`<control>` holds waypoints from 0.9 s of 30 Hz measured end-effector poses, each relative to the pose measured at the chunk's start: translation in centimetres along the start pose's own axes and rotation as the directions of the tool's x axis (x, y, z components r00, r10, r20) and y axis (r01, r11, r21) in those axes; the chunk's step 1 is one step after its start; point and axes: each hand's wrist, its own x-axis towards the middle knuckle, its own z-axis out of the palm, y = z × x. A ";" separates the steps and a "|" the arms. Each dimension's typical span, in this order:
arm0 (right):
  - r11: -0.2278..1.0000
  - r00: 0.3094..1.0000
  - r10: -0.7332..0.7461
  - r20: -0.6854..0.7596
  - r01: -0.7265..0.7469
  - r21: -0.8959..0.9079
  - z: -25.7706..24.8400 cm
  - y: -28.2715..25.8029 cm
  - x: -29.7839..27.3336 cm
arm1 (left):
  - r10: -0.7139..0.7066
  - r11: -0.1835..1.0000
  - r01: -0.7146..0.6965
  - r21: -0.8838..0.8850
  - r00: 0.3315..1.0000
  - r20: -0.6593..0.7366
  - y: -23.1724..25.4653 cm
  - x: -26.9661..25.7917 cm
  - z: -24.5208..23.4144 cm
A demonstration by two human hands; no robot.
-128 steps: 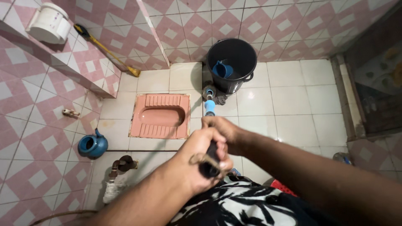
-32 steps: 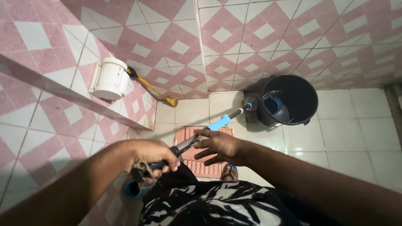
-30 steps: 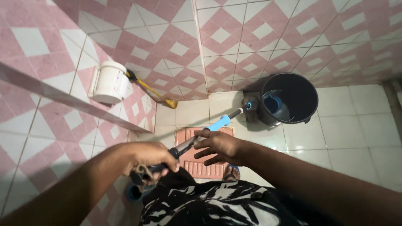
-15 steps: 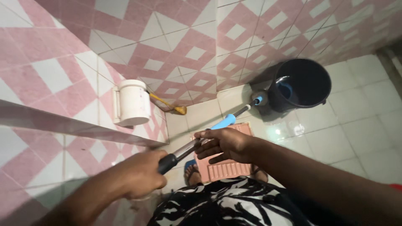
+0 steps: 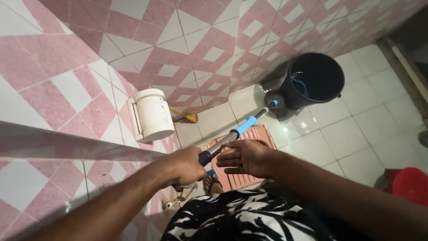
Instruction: The person is mopping the floor of a bathroom. They are using a mop with a long handle and a blue head. The person is moving the mop back and forth across the floor, cleaning the tiles.
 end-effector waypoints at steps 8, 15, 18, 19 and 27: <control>0.979 0.990 0.022 0.139 -0.050 0.198 -0.5 0.1 1.4 | -0.024 0.989 0.018 0.148 0.999 0.038 3.4 -0.2 1.1; 0.944 0.992 -0.061 0.108 0.022 0.329 -1.7 1.0 4.6 | -0.004 0.965 -0.005 0.261 0.999 0.032 5.1 -0.3 0.2; 0.926 0.994 -0.097 0.042 0.075 0.369 -2.5 0.8 5.5 | 0.080 0.937 -0.079 0.339 0.997 0.011 5.9 0.6 -0.7; 0.920 0.990 -0.122 0.067 0.088 0.381 -2.9 0.8 5.6 | 0.133 0.930 -0.127 0.344 0.991 0.005 6.2 1.0 -0.8; 0.928 0.984 -0.144 0.106 0.097 0.360 -5.0 1.7 4.6 | 0.119 0.953 -0.113 0.282 0.993 -0.004 6.8 2.7 1.6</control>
